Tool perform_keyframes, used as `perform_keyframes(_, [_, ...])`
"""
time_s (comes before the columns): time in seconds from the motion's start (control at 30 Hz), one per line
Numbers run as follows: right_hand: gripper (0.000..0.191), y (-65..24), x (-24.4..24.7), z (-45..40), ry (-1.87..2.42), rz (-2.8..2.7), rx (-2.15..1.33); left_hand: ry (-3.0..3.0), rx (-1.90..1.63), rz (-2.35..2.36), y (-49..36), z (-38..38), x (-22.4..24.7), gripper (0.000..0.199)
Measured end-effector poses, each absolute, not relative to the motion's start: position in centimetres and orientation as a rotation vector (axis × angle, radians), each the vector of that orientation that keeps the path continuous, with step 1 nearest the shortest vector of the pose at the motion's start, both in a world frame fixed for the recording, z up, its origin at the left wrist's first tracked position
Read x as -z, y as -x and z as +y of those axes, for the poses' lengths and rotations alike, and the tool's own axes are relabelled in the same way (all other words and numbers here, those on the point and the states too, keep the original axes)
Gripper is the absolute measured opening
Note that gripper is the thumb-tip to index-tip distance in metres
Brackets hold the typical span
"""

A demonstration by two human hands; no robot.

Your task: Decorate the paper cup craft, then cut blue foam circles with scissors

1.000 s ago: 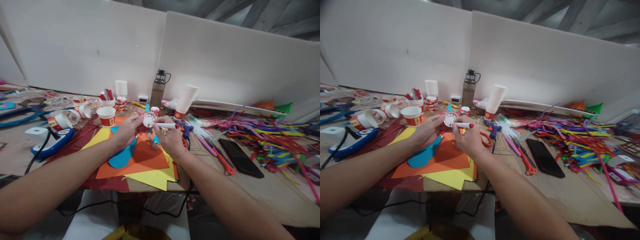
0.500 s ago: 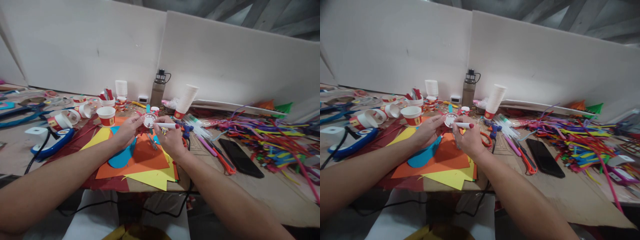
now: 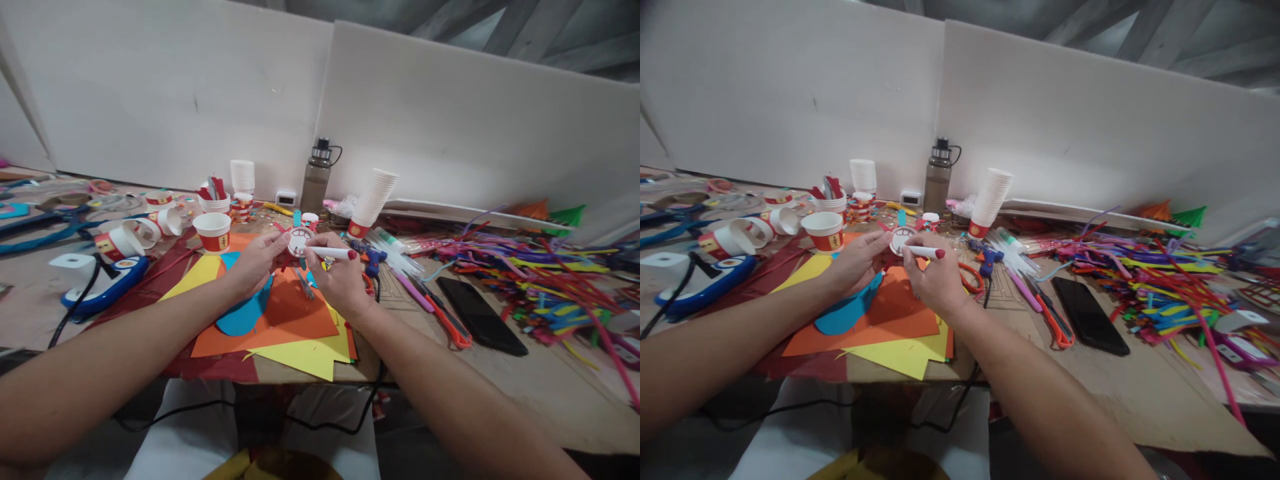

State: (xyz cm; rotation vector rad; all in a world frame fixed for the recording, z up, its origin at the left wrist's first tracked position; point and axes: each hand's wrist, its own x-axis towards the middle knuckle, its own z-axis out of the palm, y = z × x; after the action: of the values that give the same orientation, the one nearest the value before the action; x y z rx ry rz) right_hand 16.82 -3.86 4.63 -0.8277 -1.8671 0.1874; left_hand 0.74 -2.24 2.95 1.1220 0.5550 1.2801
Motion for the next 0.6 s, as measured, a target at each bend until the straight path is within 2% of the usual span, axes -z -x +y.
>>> perform_keyframes(0.6, [0.007, -16.77, -4.71, -4.09, 0.824, -1.961, -0.123, -1.118, -1.284, 0.556, -0.84, -2.41, -3.23, 0.026])
